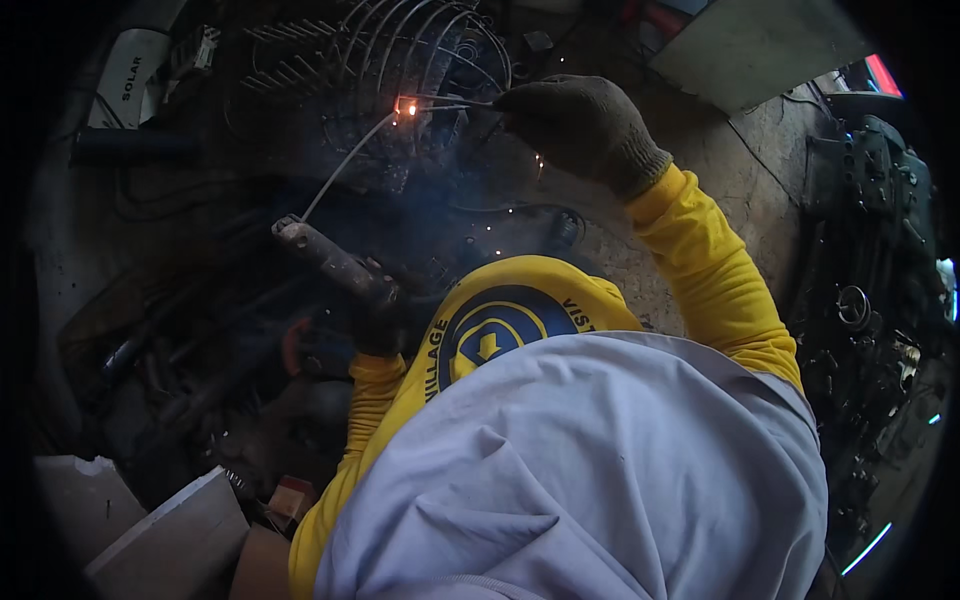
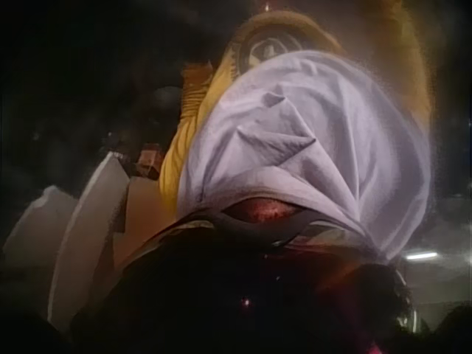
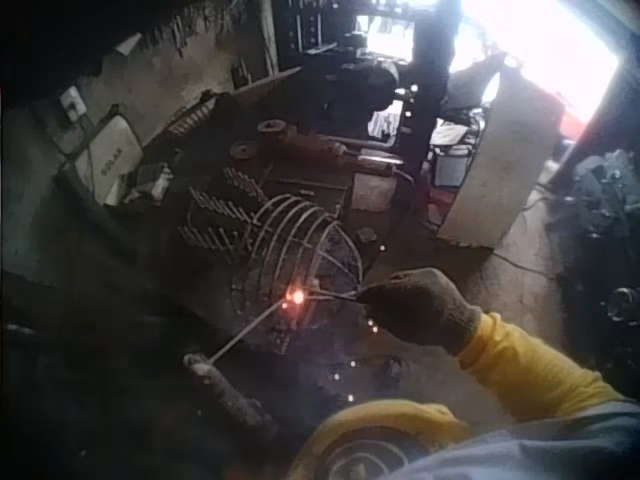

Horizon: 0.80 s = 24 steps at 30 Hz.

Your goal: The person welds metal rods together to form a cage-like structure using a welding torch, then uses an angle grinder to smooth the joints.

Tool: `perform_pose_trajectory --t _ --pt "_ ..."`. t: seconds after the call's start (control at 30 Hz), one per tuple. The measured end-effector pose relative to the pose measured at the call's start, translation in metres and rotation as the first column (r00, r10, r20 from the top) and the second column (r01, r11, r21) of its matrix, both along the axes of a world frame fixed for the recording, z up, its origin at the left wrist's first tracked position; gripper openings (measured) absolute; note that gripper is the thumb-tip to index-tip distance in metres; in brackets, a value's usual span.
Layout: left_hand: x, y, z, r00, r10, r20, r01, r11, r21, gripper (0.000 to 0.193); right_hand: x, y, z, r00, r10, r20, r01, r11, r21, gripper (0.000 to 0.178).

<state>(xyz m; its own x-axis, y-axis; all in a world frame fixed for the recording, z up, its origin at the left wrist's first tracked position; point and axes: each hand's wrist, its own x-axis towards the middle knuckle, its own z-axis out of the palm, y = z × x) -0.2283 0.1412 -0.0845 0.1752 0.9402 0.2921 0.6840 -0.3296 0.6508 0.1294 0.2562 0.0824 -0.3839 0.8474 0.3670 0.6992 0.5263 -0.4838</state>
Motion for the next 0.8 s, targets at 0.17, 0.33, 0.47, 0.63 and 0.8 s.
perform_pose_trajectory --t 0.17,0.33,0.47,0.63,0.8 --pt "0.017 0.009 0.052 0.884 0.072 0.461 0.065 0.959 -0.276 0.018 -0.002 -0.001 0.001 0.999 -0.037 0.003 0.038 0.999 -0.007 0.02" --pt "-0.001 0.005 0.026 0.896 0.006 0.445 0.176 0.913 -0.368 0.022 -0.005 -0.005 0.005 0.999 -0.04 0.022 0.041 0.997 -0.06 0.02" --pt "-0.004 -0.001 0.014 0.464 0.418 0.781 0.273 0.771 -0.576 0.021 0.013 -0.011 -0.019 0.994 -0.067 0.082 0.057 0.991 0.119 0.019" --pt "-0.012 -0.016 -0.003 -0.104 0.765 0.636 0.474 0.6 -0.645 0.023 0.01 -0.008 -0.026 0.996 -0.04 0.082 0.028 0.99 0.139 0.025" --pt "-0.018 -0.019 -0.008 0.898 0.136 0.419 0.162 0.784 -0.6 0.04 0.012 -0.005 -0.03 0.99 0.006 0.143 -0.033 0.982 0.187 0.03"
